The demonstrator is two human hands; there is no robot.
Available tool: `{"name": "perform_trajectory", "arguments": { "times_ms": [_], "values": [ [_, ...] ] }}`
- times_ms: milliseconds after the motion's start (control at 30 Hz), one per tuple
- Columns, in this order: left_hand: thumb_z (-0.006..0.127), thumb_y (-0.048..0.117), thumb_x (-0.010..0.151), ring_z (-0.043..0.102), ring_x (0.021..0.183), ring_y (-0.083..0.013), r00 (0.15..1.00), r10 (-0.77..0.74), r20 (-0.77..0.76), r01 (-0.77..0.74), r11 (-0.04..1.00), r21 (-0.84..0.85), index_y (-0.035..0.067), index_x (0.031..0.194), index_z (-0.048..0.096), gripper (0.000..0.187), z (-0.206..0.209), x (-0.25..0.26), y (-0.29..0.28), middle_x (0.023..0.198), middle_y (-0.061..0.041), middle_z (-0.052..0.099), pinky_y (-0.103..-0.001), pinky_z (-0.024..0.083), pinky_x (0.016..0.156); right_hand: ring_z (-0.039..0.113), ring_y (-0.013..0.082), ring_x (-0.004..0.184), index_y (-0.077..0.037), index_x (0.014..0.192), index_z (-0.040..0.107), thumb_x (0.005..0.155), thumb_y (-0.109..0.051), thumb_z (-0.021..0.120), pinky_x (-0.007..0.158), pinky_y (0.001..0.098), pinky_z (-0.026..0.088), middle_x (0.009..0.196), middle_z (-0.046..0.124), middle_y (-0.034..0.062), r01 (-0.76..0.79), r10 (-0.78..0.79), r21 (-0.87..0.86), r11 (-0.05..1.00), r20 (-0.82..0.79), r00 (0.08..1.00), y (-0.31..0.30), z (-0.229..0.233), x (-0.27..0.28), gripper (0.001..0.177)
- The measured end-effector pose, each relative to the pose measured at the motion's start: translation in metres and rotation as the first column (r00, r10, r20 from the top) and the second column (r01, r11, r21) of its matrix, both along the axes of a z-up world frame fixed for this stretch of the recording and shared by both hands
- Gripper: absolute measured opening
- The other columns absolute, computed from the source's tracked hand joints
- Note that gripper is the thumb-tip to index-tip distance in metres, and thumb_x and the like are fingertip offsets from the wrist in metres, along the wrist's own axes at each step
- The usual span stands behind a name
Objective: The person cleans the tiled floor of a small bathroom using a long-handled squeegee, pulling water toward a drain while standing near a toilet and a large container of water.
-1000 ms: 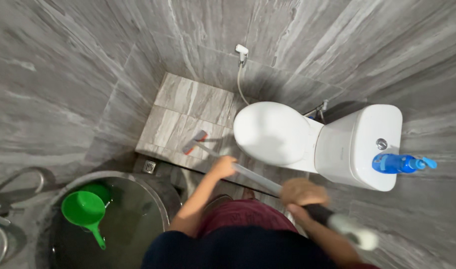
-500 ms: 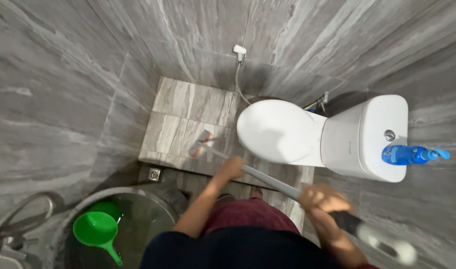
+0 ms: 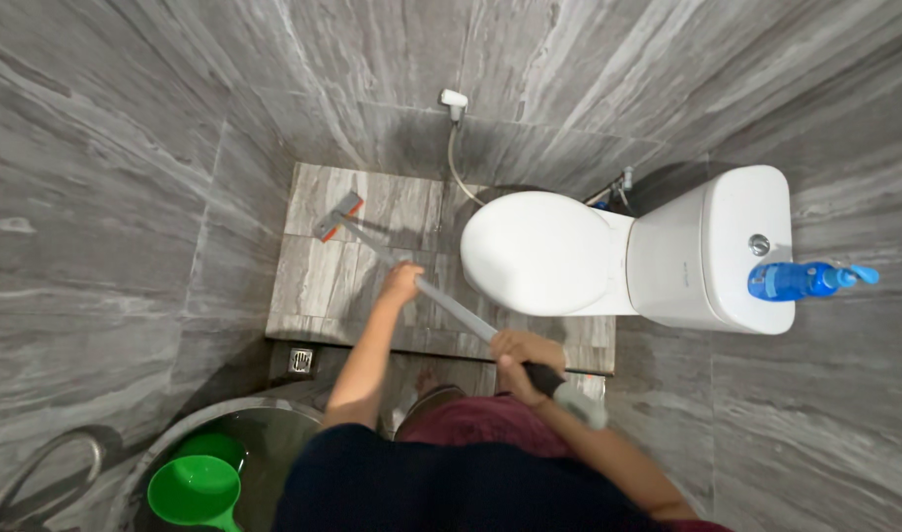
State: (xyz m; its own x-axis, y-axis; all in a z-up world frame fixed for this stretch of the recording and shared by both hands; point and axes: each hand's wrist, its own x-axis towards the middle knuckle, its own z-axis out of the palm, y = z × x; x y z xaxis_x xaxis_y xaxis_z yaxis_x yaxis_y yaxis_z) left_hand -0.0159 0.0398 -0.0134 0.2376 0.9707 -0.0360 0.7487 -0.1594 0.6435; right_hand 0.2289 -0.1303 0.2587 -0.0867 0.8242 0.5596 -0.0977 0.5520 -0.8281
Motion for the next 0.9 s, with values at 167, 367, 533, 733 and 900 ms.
{"name": "perform_trajectory", "arguments": {
  "times_ms": [167,367,533,733,900],
  "values": [
    [0.073,0.019,0.073,0.069,0.094,-0.0382,0.94,-0.341,-0.012,0.338,0.928,0.155,0.013,0.089,0.076,0.017,0.007,0.068,-0.032,0.094,-0.014,0.075,-0.051,0.054,0.082,0.056,0.0136,0.051,-0.014,0.066,0.053,0.091,-0.007,0.061,0.05,0.03,0.051,0.059,0.055,0.0004,0.073,-0.082,-0.071,0.995,-0.139,0.987,-0.021,0.045,0.052,0.027],
    [0.073,0.027,0.075,0.07,0.088,-0.0386,0.933,-0.36,0.018,0.36,0.93,-0.078,0.01,0.079,0.074,0.018,0.04,0.099,-0.059,0.087,-0.015,0.074,-0.05,0.055,0.08,0.053,0.0148,0.051,-0.008,0.07,0.051,0.088,-0.009,0.066,0.052,0.0349,0.048,0.06,0.052,0.0015,-0.032,0.031,0.0,0.999,-0.217,0.976,-0.04,0.068,0.082,0.023],
    [0.07,0.019,0.08,0.07,0.099,-0.0389,0.987,-0.099,-0.127,0.082,0.987,-0.135,0.017,0.103,0.077,0.024,0.026,0.026,-0.015,0.103,-0.015,0.074,-0.049,0.055,0.085,0.064,0.0228,0.08,-0.002,0.083,0.069,0.081,-0.012,0.063,0.073,0.036,0.052,0.079,0.066,0.0102,0.14,-0.142,0.034,0.99,0.4,0.906,-0.005,-0.046,0.049,0.012],
    [0.078,0.029,0.079,0.069,0.108,-0.035,0.96,-0.005,-0.279,-0.045,0.984,-0.171,0.022,0.111,0.077,0.033,0.026,-0.004,-0.007,0.112,-0.015,0.073,-0.046,0.054,0.092,0.074,0.0224,0.081,-0.004,0.073,0.062,0.094,0.005,0.065,0.074,0.0356,0.061,0.08,0.071,0.0104,-0.017,0.008,-0.105,0.994,-0.085,0.996,0.014,-0.042,0.018,0.023],
    [0.082,0.027,0.068,0.068,0.102,-0.0377,0.981,-0.186,-0.055,0.177,0.975,-0.132,0.014,0.101,0.077,0.036,0.027,0.093,-0.063,0.104,-0.016,0.073,-0.049,0.051,0.089,0.063,0.0242,0.068,-0.004,0.075,0.052,0.094,0.005,0.063,0.064,0.0374,0.055,0.073,0.061,0.011,-0.071,0.061,-0.151,0.986,-0.069,0.996,-0.034,0.081,0.093,0.024]
  ]
}}
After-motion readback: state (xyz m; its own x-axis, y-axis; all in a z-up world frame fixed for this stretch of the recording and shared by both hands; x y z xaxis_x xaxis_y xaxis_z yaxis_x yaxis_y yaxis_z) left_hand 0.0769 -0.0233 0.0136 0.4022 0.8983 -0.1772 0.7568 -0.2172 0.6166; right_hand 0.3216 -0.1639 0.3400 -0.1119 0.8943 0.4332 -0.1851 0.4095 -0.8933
